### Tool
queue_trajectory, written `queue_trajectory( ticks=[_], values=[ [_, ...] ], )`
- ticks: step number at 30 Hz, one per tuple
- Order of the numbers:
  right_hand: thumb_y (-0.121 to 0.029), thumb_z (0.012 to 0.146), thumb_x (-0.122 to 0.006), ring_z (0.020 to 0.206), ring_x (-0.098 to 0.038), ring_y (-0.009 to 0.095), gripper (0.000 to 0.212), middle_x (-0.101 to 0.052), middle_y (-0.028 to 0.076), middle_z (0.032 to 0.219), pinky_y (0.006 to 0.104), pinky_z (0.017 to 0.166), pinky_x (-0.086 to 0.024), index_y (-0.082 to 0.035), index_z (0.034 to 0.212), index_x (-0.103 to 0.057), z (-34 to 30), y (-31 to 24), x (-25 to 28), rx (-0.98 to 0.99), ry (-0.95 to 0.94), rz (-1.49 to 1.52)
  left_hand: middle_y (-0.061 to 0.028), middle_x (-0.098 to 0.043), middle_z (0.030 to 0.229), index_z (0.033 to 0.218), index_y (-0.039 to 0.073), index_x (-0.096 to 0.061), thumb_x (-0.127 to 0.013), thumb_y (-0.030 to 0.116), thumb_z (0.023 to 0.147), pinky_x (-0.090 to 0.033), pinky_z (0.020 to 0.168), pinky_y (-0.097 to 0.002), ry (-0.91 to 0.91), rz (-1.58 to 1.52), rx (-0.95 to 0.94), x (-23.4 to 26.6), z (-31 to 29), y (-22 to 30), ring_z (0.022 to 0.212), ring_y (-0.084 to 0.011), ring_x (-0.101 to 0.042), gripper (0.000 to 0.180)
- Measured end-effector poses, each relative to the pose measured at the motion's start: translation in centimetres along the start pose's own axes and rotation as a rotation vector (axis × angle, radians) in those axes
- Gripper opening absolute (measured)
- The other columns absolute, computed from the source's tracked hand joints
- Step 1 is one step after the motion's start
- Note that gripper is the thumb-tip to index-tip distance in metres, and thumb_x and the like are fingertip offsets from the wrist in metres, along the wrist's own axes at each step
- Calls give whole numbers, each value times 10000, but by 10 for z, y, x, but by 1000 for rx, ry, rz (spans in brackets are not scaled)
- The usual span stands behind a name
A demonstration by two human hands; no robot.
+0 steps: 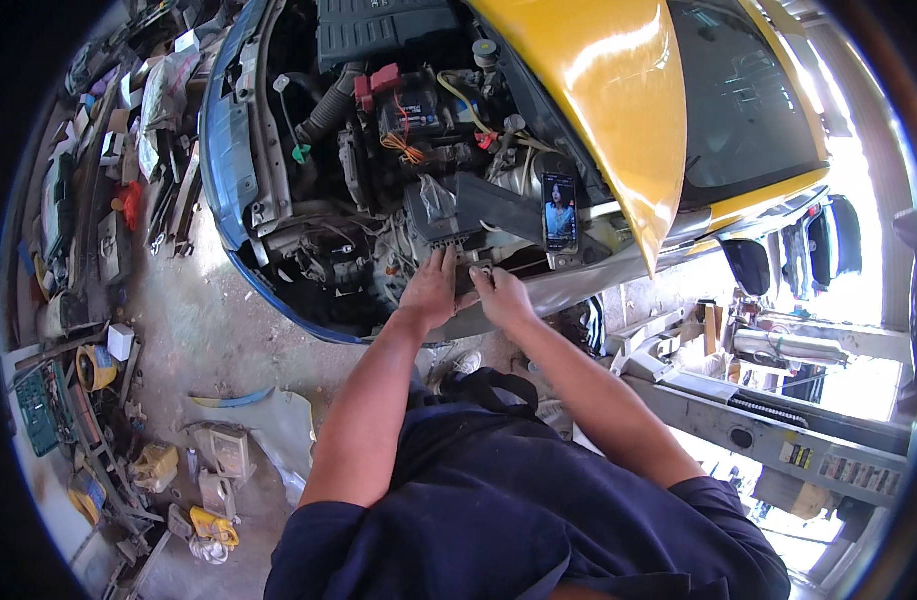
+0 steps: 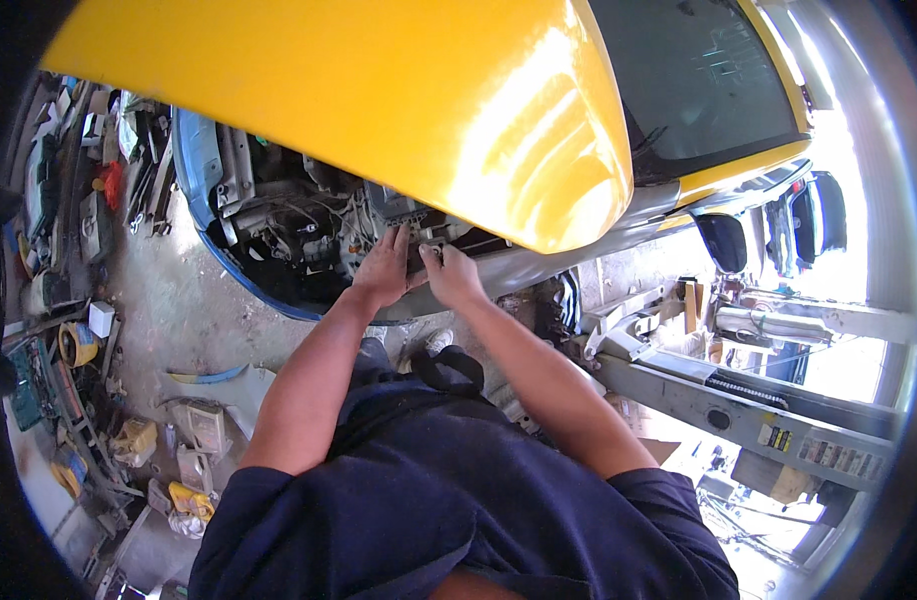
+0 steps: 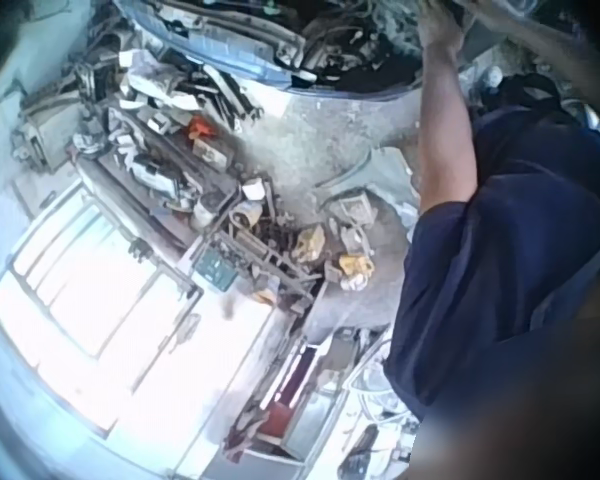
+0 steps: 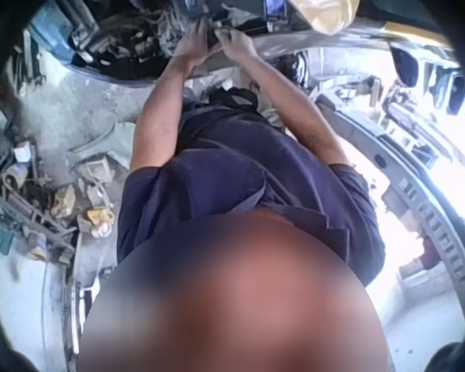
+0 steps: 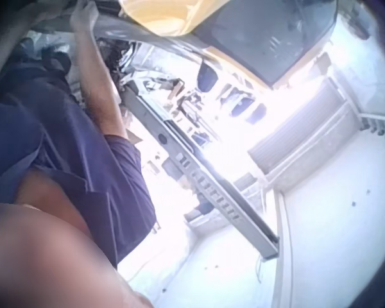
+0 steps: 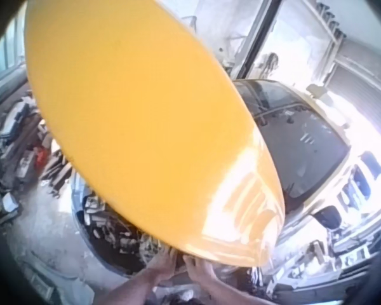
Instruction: The person works on the front of a yellow car with the hood open. They remove a small black plastic part from the hood hinge area, then use a screwdriver to pry and adjust the front bumper and hood alignment. The person repeatedly pries along the bumper edge and repositions the bumper panel.
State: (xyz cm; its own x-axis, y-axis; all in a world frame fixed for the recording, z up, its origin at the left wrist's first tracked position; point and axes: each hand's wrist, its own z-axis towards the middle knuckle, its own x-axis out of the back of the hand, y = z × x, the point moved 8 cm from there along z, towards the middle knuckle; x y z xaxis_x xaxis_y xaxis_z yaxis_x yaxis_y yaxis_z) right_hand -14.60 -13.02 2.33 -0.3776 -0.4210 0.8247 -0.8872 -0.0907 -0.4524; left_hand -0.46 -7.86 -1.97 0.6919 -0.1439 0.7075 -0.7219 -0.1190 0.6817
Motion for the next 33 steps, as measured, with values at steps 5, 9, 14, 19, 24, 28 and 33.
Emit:
queue_trajectory(
  ticks=[5, 9, 14, 19, 24, 28, 33],
  values=[
    [-522, 1115, -655, 571, -461, 79, 440, -462, -47, 710, 296, 503, -413, -89, 1055, -609, -15, 15, -42, -415, -243, 801, -287, -465, 1564, 1668, -76, -299, -845, 563, 909, -472, 1214, -494, 26, -28, -13, -2, 0, -2, 1460, -470, -509, 1133],
    [-575, 1097, -623, 710, -708, 326, 557, -716, 172, 835, 475, 656, -574, -20, 1104, -663, 17, -10, 12, 99, -319, -48, -296, -453, 1585, 1686, -73, -277, -812, 597, 929, -459, 1229, -486, 28, 31, -2, -3, -1, -3, 1484, -462, -488, 1144],
    [-613, 1079, -582, 999, -728, 548, 608, -760, 326, 1002, 640, 916, -567, -16, 1118, -689, 13, -36, 42, 445, -306, -455, -311, -429, 1618, 1705, -78, -242, -766, 622, 957, -441, 1247, -481, -35, 26, 14, -6, 0, -3, 1503, -463, -469, 1150],
    [-607, 1079, -586, 1000, -728, 547, 626, -756, 334, 1011, 639, 918, -567, 10, 1091, -690, 10, -12, 22, 212, -252, -262, -301, -451, 1607, 1688, -83, -264, -824, 563, 922, -438, 1253, -483, 14, 5, 10, 0, -1, 0, 1498, -463, -483, 1148],
    [-561, 1089, -662, 683, -689, 311, 569, -705, 142, 808, 473, 620, -535, -12, 939, -658, -2, 26, -24, -222, -23, 323, -287, -445, 1619, 1696, -68, -268, -836, 550, 913, -435, 1258, -474, -15, -18, 19, -2, 0, -2, 1507, -451, -477, 1148],
    [-576, 1085, -657, 730, -709, 301, 590, -711, 145, 824, 452, 651, -551, 8, 1000, -685, -12, 31, -45, -545, -299, 900, -272, -440, 1630, 1704, -50, -267, -836, 567, 909, -434, 1259, -467, -37, -7, 23, -4, 1, -3, 1509, -445, -478, 1156],
    [-600, 1089, -580, 1062, -728, 522, 631, -758, 320, 1042, 590, 921, -564, 21, 1070, -694, 15, -18, 28, 278, -288, -362, -296, -430, 1631, 1706, -67, -239, -840, 552, 912, -446, 1247, -482, -14, 6, 20, 1, -2, 2, 1509, -459, -472, 1172]
  ],
)
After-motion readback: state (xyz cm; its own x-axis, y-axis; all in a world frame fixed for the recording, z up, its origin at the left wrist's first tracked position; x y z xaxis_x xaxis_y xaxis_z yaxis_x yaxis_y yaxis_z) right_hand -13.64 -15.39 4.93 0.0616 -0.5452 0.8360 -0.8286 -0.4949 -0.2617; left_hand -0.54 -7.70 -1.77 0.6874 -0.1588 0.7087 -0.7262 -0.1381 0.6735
